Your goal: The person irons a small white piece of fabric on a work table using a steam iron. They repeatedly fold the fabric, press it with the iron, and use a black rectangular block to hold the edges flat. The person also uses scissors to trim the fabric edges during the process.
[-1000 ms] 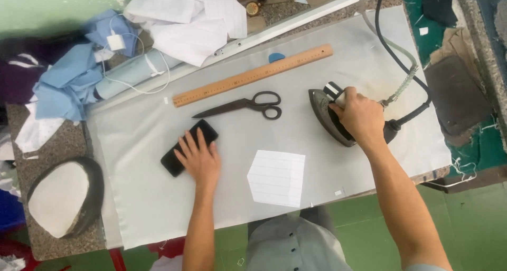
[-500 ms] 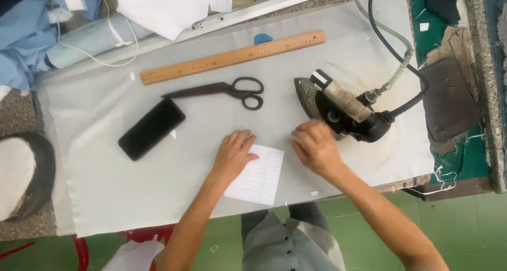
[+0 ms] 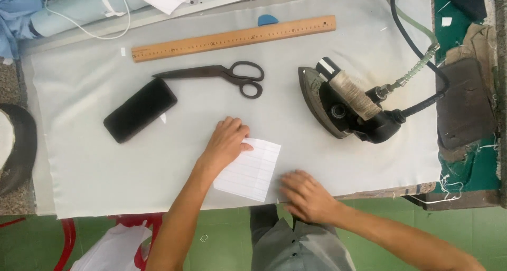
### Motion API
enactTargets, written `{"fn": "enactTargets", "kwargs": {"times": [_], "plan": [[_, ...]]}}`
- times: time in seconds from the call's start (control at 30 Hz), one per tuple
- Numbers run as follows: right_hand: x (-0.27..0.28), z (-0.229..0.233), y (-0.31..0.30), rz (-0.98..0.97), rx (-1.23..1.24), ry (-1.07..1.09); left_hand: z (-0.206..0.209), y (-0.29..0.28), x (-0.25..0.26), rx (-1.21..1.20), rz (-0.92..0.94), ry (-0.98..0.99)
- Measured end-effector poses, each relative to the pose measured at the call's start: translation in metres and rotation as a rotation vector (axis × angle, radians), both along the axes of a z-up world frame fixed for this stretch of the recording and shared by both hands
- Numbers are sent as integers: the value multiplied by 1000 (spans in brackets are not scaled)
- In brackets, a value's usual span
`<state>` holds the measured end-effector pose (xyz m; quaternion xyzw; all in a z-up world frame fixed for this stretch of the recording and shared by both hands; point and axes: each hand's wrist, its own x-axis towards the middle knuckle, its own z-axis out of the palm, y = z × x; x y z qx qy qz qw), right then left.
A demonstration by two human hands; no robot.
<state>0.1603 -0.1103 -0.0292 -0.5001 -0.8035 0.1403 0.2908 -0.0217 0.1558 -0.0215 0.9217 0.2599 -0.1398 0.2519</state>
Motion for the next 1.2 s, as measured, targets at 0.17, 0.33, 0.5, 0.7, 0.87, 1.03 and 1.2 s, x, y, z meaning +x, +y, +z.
{"fn": "enactTargets", "kwargs": {"times": [0.17, 0.33, 0.5, 0.7, 0.87, 1.03, 1.2], "plan": [[5, -11, 79, -337, 39, -68, -16, -10, -18, 103, -14, -156], [2, -14, 99, -423, -72, -70, -39, -21, -43, 324, -72, -398], [1, -34, 86, -392, 37, 60, -36, -31, -51, 643, -76, -651], [2, -32, 76, -378, 106, -60, -40, -48, -55, 803, -49, -679], [5, -27, 70, -347, 86, -114, -28, -78, -48, 878, 81, -560], [5, -31, 68, -348, 79, -133, -6, -131, -11, 656, 153, -629], [6, -30, 64, -351, 76, -145, -17, -147, -7, 308, 188, -369]]}}
